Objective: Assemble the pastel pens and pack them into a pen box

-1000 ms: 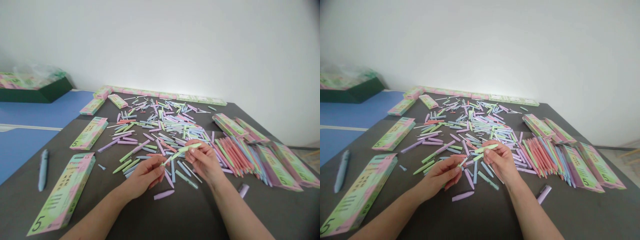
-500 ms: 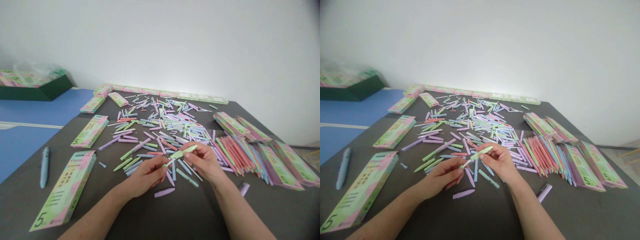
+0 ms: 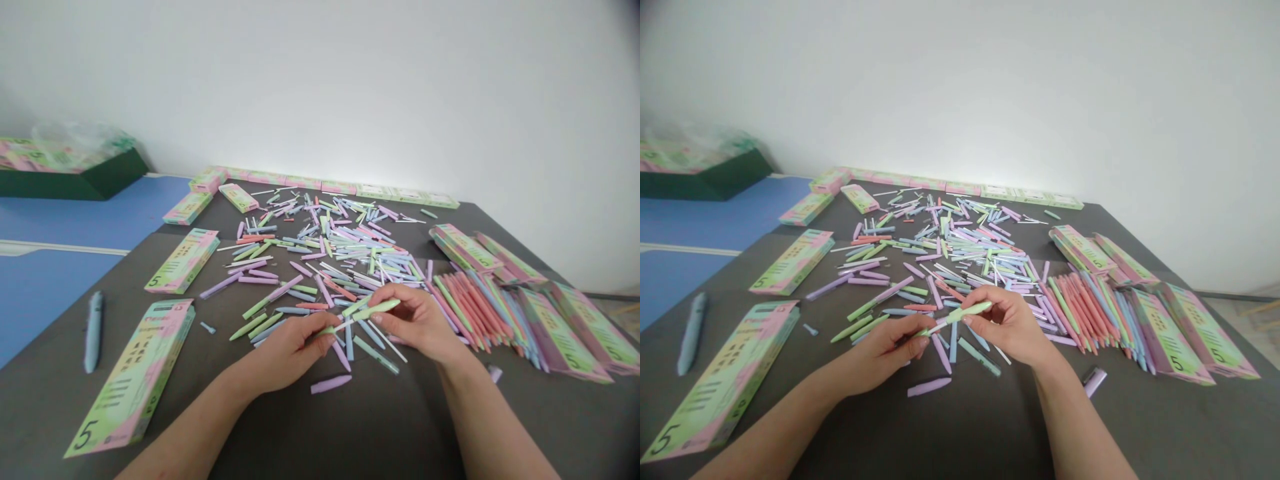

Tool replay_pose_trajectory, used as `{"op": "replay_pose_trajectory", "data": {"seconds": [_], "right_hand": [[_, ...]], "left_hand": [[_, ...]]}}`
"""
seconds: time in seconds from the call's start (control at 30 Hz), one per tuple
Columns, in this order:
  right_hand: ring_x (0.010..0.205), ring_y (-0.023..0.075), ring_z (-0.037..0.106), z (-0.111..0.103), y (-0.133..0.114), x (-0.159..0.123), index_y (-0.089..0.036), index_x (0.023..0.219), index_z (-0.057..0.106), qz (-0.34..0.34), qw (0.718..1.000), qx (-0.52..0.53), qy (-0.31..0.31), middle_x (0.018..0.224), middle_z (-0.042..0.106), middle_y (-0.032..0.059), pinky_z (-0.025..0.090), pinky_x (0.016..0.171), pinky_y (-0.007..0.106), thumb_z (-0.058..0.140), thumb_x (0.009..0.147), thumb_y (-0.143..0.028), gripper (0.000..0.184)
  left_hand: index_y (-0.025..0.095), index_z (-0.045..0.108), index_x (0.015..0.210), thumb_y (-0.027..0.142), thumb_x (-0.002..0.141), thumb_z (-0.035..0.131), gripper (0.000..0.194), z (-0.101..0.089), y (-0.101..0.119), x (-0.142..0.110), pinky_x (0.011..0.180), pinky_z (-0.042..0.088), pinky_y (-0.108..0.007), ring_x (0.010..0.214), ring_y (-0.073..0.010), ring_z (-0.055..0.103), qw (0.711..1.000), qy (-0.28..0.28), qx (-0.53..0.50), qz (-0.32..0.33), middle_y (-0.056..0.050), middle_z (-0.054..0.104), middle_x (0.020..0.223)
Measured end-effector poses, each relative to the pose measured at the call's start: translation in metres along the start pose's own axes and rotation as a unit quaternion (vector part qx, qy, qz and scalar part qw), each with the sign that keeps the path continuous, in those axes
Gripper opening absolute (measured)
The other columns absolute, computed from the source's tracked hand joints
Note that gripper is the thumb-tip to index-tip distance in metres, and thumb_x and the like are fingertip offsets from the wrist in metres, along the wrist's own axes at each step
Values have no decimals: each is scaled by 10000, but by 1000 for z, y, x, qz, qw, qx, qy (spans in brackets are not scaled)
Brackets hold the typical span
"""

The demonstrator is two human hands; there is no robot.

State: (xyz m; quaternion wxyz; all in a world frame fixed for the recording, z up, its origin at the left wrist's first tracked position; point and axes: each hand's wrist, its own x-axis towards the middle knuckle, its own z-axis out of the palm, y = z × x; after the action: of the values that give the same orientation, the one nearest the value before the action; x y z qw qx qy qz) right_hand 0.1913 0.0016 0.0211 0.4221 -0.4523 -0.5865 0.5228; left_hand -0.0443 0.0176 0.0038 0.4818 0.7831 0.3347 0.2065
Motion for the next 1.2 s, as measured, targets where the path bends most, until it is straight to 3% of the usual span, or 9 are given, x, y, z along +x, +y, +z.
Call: {"op": "replay_pose_trajectory", "data": {"seconds": [0.27, 0.57, 0.87, 1.03, 1.2], "right_hand": [[596, 121, 547, 0, 1, 0, -172, 856, 671, -6, 994, -101, -33, 746, 656, 36, 426, 533, 233, 692, 772, -321, 172], [642, 156, 591, 13, 2, 3, -173, 843, 702, -9, 987, -158, -30, 764, 690, 54, 446, 561, 256, 667, 787, -352, 191], [683, 172, 613, 17, 6, 4, -182, 829, 702, -35, 986, -163, -18, 799, 697, 63, 465, 607, 274, 676, 781, -362, 188], [606, 145, 563, 21, 9, 6, -161, 761, 685, -29, 983, -183, -7, 677, 658, 36, 414, 559, 252, 655, 794, -374, 217], [454, 95, 445, 23, 17, 9, -157, 519, 567, -14, 979, -200, -34, 465, 528, -9, 326, 472, 231, 535, 872, -439, 453]], "left_hand": [[192, 613, 1048, 242, 902, 450, 225, -1, 1, 0, 610, 387, -214, 704, -146, 539, 999, 9, 47, 11, -21, 627, 815], [213, 616, 1116, 264, 903, 459, 269, 1, 0, 0, 759, 442, -271, 903, -202, 610, 995, 8, 97, 4, -53, 674, 1048], [211, 615, 1157, 279, 923, 438, 301, 4, -4, 1, 775, 447, -282, 929, -212, 636, 991, 27, 128, 24, -63, 698, 1064], [194, 621, 1132, 301, 929, 431, 298, 6, -8, 1, 808, 452, -312, 957, -233, 641, 984, 37, 168, 39, -83, 699, 1078], [197, 599, 1164, 285, 930, 428, 303, 9, -10, 1, 765, 454, -317, 894, -232, 656, 975, 40, 212, 55, -75, 715, 1023]]}}
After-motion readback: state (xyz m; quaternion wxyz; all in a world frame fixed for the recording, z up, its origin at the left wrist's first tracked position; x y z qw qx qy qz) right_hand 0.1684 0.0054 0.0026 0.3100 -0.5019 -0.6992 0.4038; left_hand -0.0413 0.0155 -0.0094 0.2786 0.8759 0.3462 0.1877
